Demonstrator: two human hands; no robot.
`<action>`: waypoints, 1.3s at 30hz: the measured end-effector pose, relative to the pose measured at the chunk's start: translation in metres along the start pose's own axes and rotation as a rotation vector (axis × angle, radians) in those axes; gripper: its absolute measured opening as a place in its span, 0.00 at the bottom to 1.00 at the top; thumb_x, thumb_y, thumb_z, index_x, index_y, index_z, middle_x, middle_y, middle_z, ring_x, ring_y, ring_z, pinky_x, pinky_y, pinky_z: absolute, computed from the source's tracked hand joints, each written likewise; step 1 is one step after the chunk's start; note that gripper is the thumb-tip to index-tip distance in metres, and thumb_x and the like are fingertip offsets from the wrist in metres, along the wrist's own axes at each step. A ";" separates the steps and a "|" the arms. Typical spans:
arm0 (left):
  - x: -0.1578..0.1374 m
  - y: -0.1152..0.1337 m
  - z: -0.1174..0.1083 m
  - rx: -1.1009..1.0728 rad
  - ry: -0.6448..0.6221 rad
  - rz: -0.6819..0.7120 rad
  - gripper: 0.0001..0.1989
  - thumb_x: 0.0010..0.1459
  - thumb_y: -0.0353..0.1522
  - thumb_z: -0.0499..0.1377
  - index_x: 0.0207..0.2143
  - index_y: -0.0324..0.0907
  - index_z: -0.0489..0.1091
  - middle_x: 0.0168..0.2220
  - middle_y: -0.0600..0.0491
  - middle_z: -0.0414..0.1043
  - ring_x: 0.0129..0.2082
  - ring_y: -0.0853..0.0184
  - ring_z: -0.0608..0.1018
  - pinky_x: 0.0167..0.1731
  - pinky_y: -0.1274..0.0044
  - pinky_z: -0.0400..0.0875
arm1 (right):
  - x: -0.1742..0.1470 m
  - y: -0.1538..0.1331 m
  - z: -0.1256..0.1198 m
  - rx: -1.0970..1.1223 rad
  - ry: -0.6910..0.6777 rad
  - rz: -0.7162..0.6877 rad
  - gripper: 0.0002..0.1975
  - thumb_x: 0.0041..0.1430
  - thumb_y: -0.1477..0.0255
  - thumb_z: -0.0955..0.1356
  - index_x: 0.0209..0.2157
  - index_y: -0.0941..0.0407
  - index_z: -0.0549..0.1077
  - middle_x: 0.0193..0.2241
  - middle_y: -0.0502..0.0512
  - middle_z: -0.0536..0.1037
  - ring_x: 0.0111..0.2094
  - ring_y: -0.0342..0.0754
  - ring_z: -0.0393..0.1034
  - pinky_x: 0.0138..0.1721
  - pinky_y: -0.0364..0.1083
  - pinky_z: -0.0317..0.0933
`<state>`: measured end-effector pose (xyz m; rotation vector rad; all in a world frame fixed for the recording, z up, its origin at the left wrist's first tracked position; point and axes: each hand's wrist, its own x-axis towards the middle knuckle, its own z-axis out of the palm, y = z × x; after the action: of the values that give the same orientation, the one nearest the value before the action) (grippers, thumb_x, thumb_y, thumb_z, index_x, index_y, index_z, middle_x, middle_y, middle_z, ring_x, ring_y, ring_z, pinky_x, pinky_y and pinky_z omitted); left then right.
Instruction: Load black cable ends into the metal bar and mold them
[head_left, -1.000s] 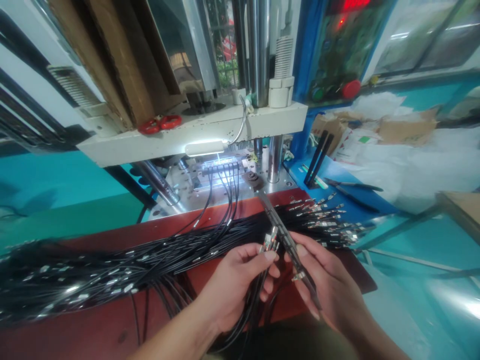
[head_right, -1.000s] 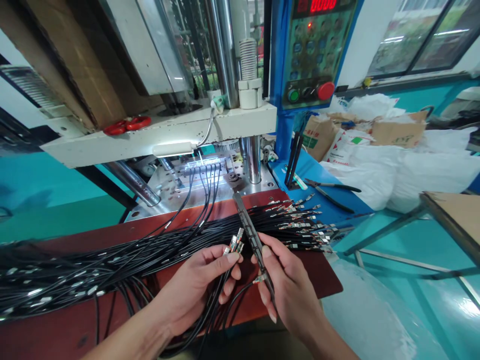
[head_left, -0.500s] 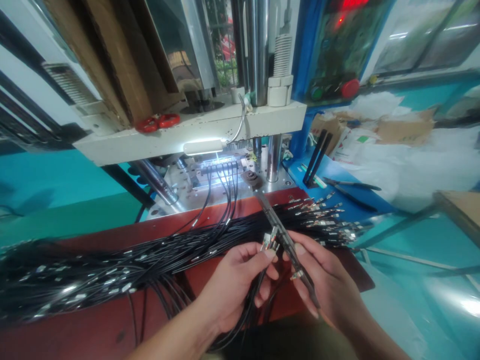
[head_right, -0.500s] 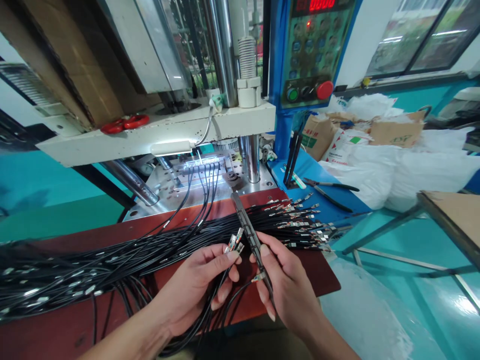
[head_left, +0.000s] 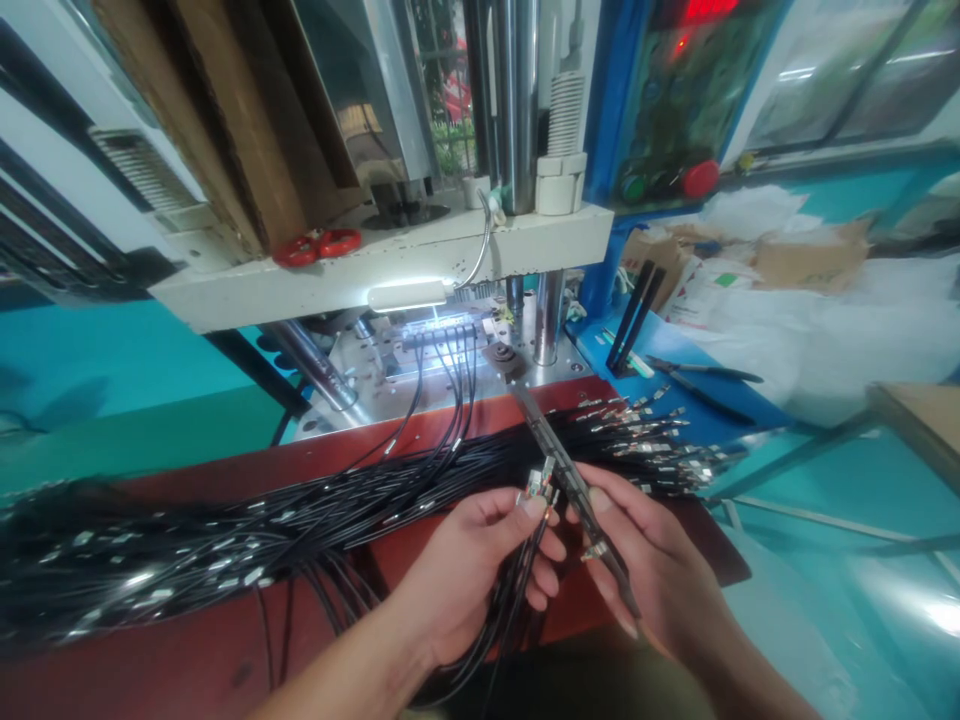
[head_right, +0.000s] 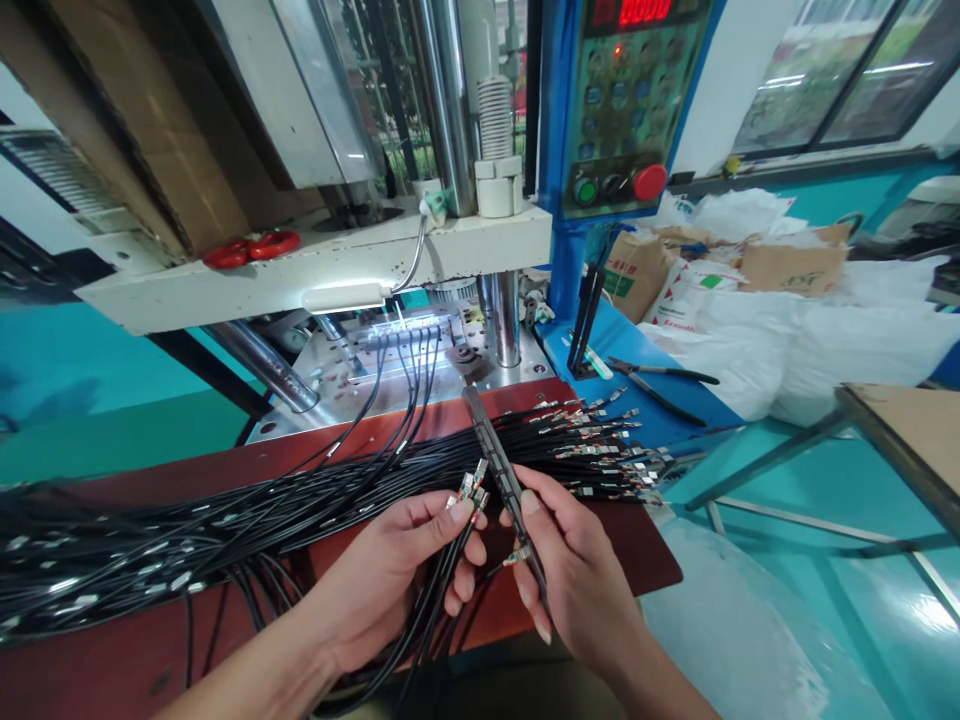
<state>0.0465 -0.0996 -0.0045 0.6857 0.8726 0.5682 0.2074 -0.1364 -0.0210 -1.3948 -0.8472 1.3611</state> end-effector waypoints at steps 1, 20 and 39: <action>0.000 0.000 0.000 -0.005 -0.007 -0.005 0.13 0.58 0.38 0.61 0.36 0.36 0.70 0.29 0.51 0.71 0.22 0.74 0.73 0.23 0.81 0.67 | 0.000 0.000 0.000 0.003 -0.007 -0.004 0.28 0.59 0.54 0.64 0.58 0.52 0.66 0.29 0.51 0.74 0.09 0.36 0.57 0.05 0.37 0.48; 0.007 0.003 0.007 0.289 0.042 0.024 0.09 0.51 0.33 0.64 0.30 0.35 0.71 0.22 0.57 0.64 0.18 0.78 0.63 0.17 0.83 0.57 | 0.002 0.004 -0.003 0.000 -0.055 0.018 0.31 0.61 0.55 0.63 0.61 0.55 0.62 0.11 0.43 0.67 0.07 0.38 0.50 0.06 0.36 0.46; 0.013 -0.003 0.014 0.348 0.094 0.020 0.08 0.49 0.32 0.64 0.30 0.37 0.69 0.20 0.58 0.65 0.17 0.77 0.62 0.17 0.83 0.54 | -0.006 0.001 0.004 -0.131 0.022 -0.028 0.27 0.62 0.55 0.63 0.58 0.56 0.65 0.10 0.43 0.66 0.10 0.39 0.54 0.09 0.35 0.50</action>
<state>0.0654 -0.0963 -0.0066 0.9899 1.0662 0.4726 0.2022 -0.1415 -0.0194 -1.4901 -0.9525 1.2865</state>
